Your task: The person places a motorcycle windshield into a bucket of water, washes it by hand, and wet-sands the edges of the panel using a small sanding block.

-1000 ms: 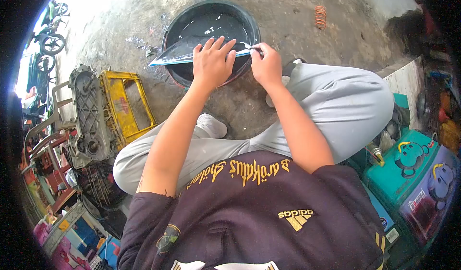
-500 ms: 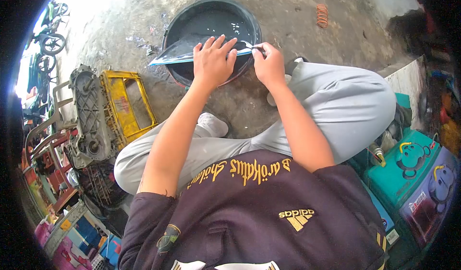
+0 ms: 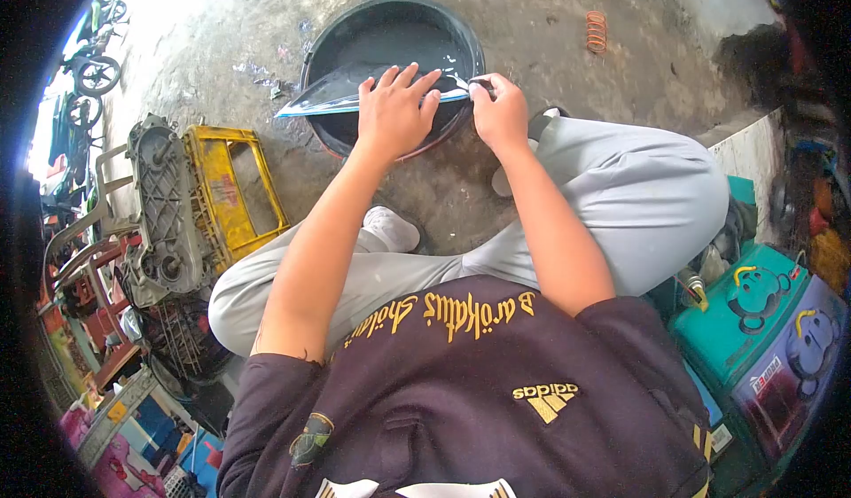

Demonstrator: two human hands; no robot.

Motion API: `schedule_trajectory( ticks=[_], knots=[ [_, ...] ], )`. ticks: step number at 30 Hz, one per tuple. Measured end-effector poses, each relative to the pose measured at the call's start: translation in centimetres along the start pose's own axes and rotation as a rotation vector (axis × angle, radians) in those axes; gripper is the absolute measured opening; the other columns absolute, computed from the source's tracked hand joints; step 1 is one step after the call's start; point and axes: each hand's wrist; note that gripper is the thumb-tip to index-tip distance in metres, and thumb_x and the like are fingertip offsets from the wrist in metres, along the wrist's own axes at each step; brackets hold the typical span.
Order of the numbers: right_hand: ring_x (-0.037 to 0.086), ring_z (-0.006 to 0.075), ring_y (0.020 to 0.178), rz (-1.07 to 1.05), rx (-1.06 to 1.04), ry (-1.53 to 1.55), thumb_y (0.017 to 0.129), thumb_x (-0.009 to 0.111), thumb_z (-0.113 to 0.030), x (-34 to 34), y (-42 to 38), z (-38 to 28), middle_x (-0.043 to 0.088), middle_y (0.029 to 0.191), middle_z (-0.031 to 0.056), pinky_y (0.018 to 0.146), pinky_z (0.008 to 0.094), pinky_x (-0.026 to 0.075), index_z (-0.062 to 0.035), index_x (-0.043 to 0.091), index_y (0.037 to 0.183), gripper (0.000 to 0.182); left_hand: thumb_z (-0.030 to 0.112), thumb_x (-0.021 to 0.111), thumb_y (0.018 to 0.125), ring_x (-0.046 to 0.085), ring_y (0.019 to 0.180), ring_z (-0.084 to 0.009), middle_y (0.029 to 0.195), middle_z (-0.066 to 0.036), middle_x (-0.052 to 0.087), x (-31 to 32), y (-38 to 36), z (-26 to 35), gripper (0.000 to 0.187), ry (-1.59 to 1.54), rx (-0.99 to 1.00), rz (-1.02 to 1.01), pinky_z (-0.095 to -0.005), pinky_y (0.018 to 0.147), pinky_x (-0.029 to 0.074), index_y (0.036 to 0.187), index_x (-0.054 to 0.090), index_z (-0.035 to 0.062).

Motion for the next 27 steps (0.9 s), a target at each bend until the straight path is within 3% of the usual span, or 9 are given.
schedule_trajectory(
  ticks=[1,2,4,9,16,19,22,27],
  knots=[
    [0.047,0.0025,0.061,-0.028,0.047,0.035,0.097,0.065,-0.011,-0.1,-0.1,-0.1,0.062,0.075,-0.0039,0.054,0.0237,0.036,-0.0023,0.071,0.102,0.012,0.038,0.053,0.100,0.057,0.132,-0.0340,0.142,-0.013,0.063,0.2,0.0,-0.1,0.040,0.001,0.000,-0.001,-0.0597,0.107,0.039,0.136,0.067,0.0251],
    [0.047,0.0025,0.061,-0.029,0.046,0.036,0.097,0.065,-0.011,-0.1,-0.2,0.1,0.062,0.075,-0.0039,0.054,0.0237,0.036,-0.0023,0.071,0.102,0.012,0.039,0.053,0.101,0.056,0.133,-0.0340,0.143,-0.013,0.062,0.2,0.0,-0.2,0.041,0.011,-0.004,-0.022,-0.0597,0.108,0.039,0.137,0.067,0.0260],
    [0.061,0.0116,0.063,0.012,0.079,0.054,0.092,0.066,-0.013,-0.2,-0.5,0.6,0.069,0.073,0.0061,0.062,0.0317,0.047,-0.0006,0.072,0.098,0.015,0.039,0.052,0.101,0.055,0.134,-0.0340,0.145,-0.012,0.061,0.2,0.1,-0.3,0.041,0.024,-0.008,-0.039,-0.0596,0.109,0.038,0.138,0.066,0.0269],
    [0.061,0.0100,0.066,0.021,0.115,0.133,0.094,0.066,-0.013,-0.5,-0.1,0.2,0.070,0.075,0.0046,0.063,0.0306,0.047,0.0002,0.072,0.100,0.016,0.040,0.051,0.101,0.053,0.137,-0.0337,0.147,-0.012,0.059,0.2,0.2,-0.4,0.042,0.025,-0.015,-0.080,-0.0594,0.110,0.038,0.140,0.064,0.0284],
    [0.062,0.0131,0.066,-0.029,0.009,0.027,0.094,0.065,-0.013,0.4,0.2,-0.7,0.070,0.076,0.0081,0.064,0.0321,0.048,0.0010,0.072,0.100,0.017,0.041,0.051,0.101,0.054,0.136,-0.0333,0.147,-0.012,0.059,0.2,0.1,-0.3,0.043,0.028,-0.011,-0.092,-0.0596,0.110,0.037,0.140,0.064,0.0283],
    [0.063,0.0146,0.066,-0.090,0.089,0.041,0.094,0.065,-0.014,0.1,-1.2,-1.1,0.070,0.076,0.0093,0.064,0.0329,0.049,0.0010,0.071,0.100,0.017,0.041,0.051,0.101,0.053,0.137,-0.0334,0.147,-0.013,0.059,0.2,0.3,-0.4,0.043,0.028,-0.011,-0.086,-0.0598,0.110,0.037,0.140,0.064,0.0282],
    [0.064,0.0150,0.067,-0.008,-0.018,0.032,0.094,0.065,-0.014,0.6,-0.7,-0.7,0.071,0.076,0.0102,0.064,0.0333,0.049,0.0003,0.071,0.100,0.017,0.041,0.051,0.101,0.053,0.137,-0.0334,0.146,-0.013,0.059,0.0,0.3,-0.3,0.043,0.033,-0.009,-0.083,-0.0600,0.110,0.037,0.140,0.064,0.0281],
    [0.066,0.0174,0.069,0.006,0.021,0.012,0.094,0.065,-0.013,0.6,-1.3,-1.0,0.072,0.079,0.0123,0.066,0.0336,0.050,-0.0006,0.071,0.101,0.016,0.041,0.052,0.100,0.050,0.140,-0.0374,0.148,-0.016,0.058,0.1,0.2,-0.4,0.044,-0.030,-0.020,-0.104,-0.0621,0.112,0.034,0.139,0.065,0.0267]
  ],
)
Point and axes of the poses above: each hand's wrist, its own y-axis towards the middle knuckle, its own x-axis out of the palm, z = x × y
